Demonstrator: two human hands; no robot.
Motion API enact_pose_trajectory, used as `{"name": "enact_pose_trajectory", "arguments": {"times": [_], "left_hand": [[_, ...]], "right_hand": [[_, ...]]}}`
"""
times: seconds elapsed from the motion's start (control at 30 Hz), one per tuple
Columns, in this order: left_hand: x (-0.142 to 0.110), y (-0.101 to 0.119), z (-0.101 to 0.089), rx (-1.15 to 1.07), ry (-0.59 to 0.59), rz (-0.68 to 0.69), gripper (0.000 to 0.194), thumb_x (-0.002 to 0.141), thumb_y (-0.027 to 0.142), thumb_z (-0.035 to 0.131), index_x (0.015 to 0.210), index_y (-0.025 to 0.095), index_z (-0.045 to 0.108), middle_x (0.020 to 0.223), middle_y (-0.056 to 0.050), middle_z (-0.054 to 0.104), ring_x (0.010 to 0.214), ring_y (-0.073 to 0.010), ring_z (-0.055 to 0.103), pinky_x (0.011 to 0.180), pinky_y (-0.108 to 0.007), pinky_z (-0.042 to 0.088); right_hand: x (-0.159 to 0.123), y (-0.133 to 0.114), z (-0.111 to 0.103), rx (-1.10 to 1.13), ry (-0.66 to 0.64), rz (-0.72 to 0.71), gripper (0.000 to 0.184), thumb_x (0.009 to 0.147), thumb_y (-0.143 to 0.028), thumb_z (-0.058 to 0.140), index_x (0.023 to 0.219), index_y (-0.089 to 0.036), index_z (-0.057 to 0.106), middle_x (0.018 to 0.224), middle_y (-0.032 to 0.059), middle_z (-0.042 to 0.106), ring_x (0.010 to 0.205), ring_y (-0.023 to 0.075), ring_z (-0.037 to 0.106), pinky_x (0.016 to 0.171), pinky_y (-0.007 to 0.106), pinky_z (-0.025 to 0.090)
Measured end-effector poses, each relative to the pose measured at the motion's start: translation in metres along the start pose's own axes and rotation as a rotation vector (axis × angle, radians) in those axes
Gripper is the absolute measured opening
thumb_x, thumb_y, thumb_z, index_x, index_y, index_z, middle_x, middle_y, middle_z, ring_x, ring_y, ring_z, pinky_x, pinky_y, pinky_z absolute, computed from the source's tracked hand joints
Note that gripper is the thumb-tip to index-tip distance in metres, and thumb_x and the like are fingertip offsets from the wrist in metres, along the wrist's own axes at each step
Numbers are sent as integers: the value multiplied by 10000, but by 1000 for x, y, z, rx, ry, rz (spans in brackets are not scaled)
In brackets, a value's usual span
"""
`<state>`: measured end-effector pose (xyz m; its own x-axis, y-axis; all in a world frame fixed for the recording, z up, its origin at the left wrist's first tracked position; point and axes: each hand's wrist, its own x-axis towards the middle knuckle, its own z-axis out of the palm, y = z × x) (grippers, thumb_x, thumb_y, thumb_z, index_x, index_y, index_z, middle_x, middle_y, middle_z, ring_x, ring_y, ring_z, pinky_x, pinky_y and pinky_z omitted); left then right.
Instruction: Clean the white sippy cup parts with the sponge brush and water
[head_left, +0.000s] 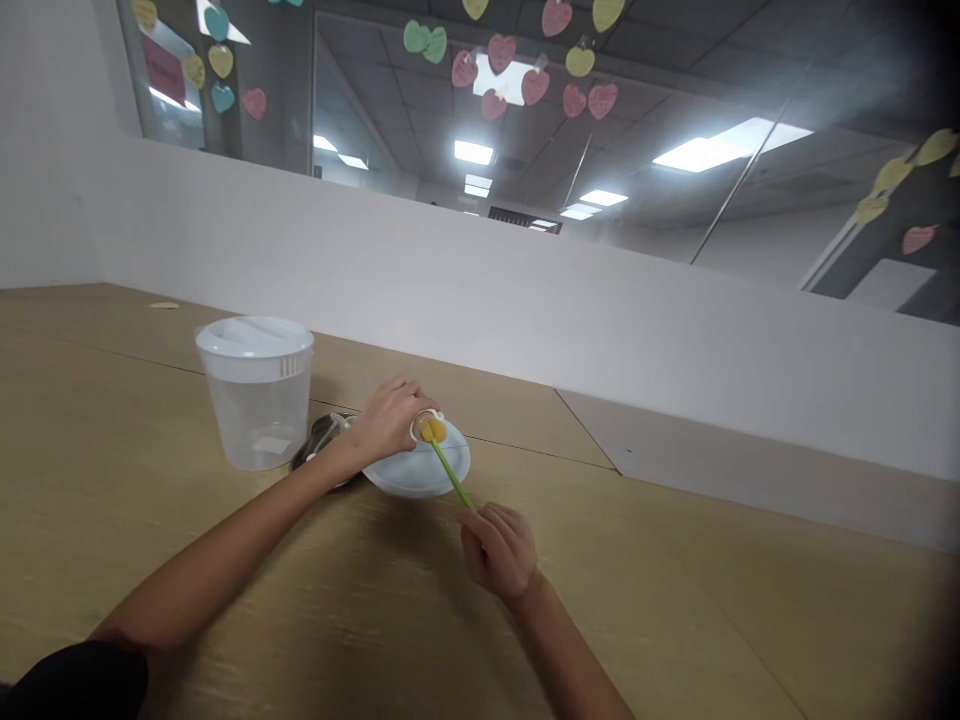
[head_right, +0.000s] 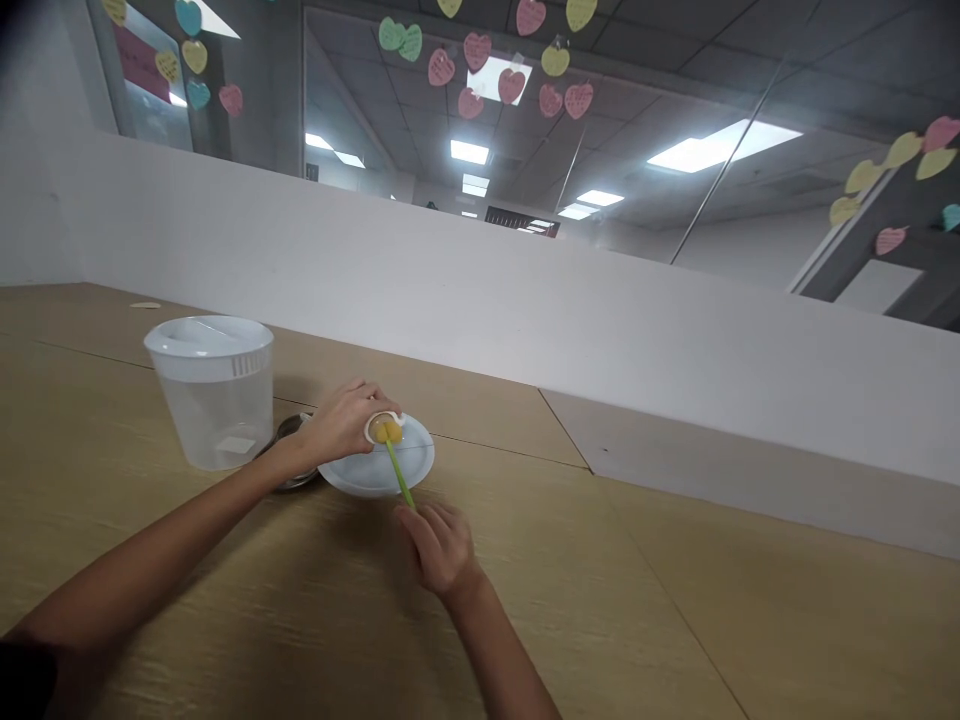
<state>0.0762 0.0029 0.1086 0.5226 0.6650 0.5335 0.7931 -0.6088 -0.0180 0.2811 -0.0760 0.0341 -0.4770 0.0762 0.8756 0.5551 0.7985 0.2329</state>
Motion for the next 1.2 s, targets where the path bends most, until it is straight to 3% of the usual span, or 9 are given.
{"name": "enact_pose_trajectory", "arguments": {"times": [0.23, 0.47, 0.53, 0.6, 0.7, 0.83, 0.97, 1.1, 1.2], "left_hand": [[1, 19, 6, -50, 45, 107, 437, 632, 102, 646, 1039, 260, 648, 954, -41, 591, 911, -210, 492, 788, -317, 396], [7, -25, 11, 136, 203, -108, 466, 683, 69, 609, 1120, 229, 629, 1039, -89, 588, 952, -259, 486, 803, -375, 396], [5, -36, 11, 236, 225, -65, 464, 723, 28, 552, 1139, 224, 614, 1089, -102, 576, 991, -271, 478, 808, -388, 390], [3, -42, 13, 307, 199, 79, 461, 764, -8, 490, 1141, 232, 605, 1132, -100, 565, 1015, -257, 480, 831, -386, 381], [3, -44, 16, 340, 152, 224, 450, 796, -15, 461, 1139, 242, 597, 1159, -92, 560, 1034, -234, 487, 862, -374, 372], [5, -36, 8, 237, 119, 133, 558, 741, 81, 590, 1272, 233, 507, 1137, -94, 575, 1022, -253, 495, 869, -378, 389], [0, -22, -19, -55, 157, -57, 794, 734, 305, 642, 1429, 207, 271, 1181, -98, 568, 1038, -252, 517, 883, -359, 408], [-9, -5, -52, -316, 47, -153, 773, 775, 500, 573, 1434, 270, 242, 1195, -54, 585, 1006, -233, 569, 806, -304, 431], [-17, 7, -69, -407, -116, -91, 722, 762, 549, 576, 1393, 297, 335, 1206, -34, 593, 1016, -225, 576, 815, -280, 421]], "right_hand": [[-6, 4, 2, 41, -1, 175, 192, 857, -81, 431, 895, -175, 594, 611, 4, 618, 491, 95, 551, 491, 203, 410], [-6, 10, -2, 292, 604, 849, 143, 826, -272, 542, 722, -178, 573, 518, -42, 497, 408, 94, 463, 417, 222, 379], [-5, 21, -2, 271, 704, 1053, 184, 791, -345, 581, 756, -164, 591, 504, -55, 467, 395, 86, 413, 417, 223, 359], [-9, 36, -2, 188, 621, 1208, 275, 792, -390, 545, 853, -138, 636, 545, -33, 507, 417, 91, 410, 442, 231, 355], [-22, 55, 1, 11, 295, 1307, 375, 811, -377, 444, 948, -111, 670, 628, 29, 599, 479, 126, 463, 507, 256, 367], [-30, 58, 6, -157, -250, 1322, 394, 839, -314, 377, 1032, -132, 668, 745, 77, 674, 613, 183, 575, 580, 266, 380], [-23, 46, 11, -324, -656, 1166, 385, 881, -232, 352, 1183, -183, 587, 885, 92, 700, 781, 205, 640, 643, 262, 396], [-20, 39, 14, -361, -870, 1082, 422, 889, -194, 362, 1294, -173, 480, 947, 115, 702, 838, 218, 657, 658, 274, 404], [-22, 39, 15, -349, -944, 1069, 417, 890, -202, 372, 1293, -170, 475, 973, 129, 700, 867, 238, 661, 662, 290, 405]]}}
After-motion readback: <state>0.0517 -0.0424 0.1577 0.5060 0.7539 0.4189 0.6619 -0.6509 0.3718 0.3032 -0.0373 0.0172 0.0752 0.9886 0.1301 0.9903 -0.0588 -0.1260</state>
